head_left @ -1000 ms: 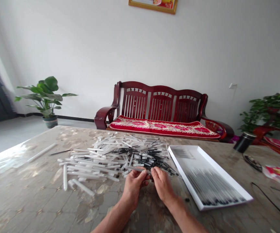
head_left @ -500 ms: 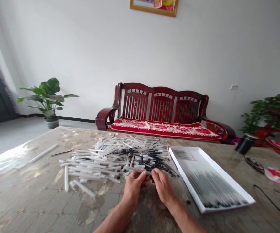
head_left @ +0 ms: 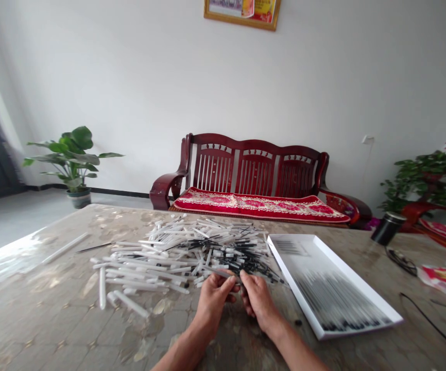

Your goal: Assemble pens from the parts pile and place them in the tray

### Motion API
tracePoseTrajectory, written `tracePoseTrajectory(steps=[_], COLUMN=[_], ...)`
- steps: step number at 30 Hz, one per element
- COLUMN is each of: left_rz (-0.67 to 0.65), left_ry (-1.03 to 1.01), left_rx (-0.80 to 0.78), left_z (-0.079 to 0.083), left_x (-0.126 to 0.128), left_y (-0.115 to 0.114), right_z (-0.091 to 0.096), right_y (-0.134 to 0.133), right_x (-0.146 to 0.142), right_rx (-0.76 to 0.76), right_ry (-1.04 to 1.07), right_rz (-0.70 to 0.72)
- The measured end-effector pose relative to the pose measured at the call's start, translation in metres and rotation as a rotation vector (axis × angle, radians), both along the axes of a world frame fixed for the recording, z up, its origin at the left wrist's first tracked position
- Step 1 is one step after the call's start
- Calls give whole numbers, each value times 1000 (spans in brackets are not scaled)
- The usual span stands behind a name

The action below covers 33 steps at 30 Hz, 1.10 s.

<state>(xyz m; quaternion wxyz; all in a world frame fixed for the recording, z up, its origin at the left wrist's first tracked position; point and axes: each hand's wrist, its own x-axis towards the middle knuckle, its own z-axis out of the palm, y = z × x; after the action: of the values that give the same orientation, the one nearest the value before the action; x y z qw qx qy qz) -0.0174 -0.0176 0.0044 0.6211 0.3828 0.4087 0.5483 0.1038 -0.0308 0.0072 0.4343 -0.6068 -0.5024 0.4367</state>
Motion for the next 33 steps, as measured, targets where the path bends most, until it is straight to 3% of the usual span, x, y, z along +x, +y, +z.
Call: tracePoseTrajectory(steps=[4,7,11,14,18,24,29,33], left_rz=[21,224,338,365,449,500,411,384], left_ry=[444,795,1102,1203,1050,434,19,-181], left_rx=[168,442,736,810,738,362,138,-5], left_z=[-1,0,2,2,4,11,5,2], left_x=[-10,-21,-32,-36,-41,-39,-34,-33], left_y=[1,3,10,14,17,20,29,32], right_z=[1,1,-2,-4,-3,-6,-3,3], right_y=[0,1,-3,-5,4,34,53,64], right_x=[3,5,2,2,12,30,31,26], right_rx=[44,61,56,75,193,389,363,297], right_ry=[96,130,131,147,71,-375,-756,-1023], right_rz=[-120,-182,-99,-5,6,-19,-12,-14])
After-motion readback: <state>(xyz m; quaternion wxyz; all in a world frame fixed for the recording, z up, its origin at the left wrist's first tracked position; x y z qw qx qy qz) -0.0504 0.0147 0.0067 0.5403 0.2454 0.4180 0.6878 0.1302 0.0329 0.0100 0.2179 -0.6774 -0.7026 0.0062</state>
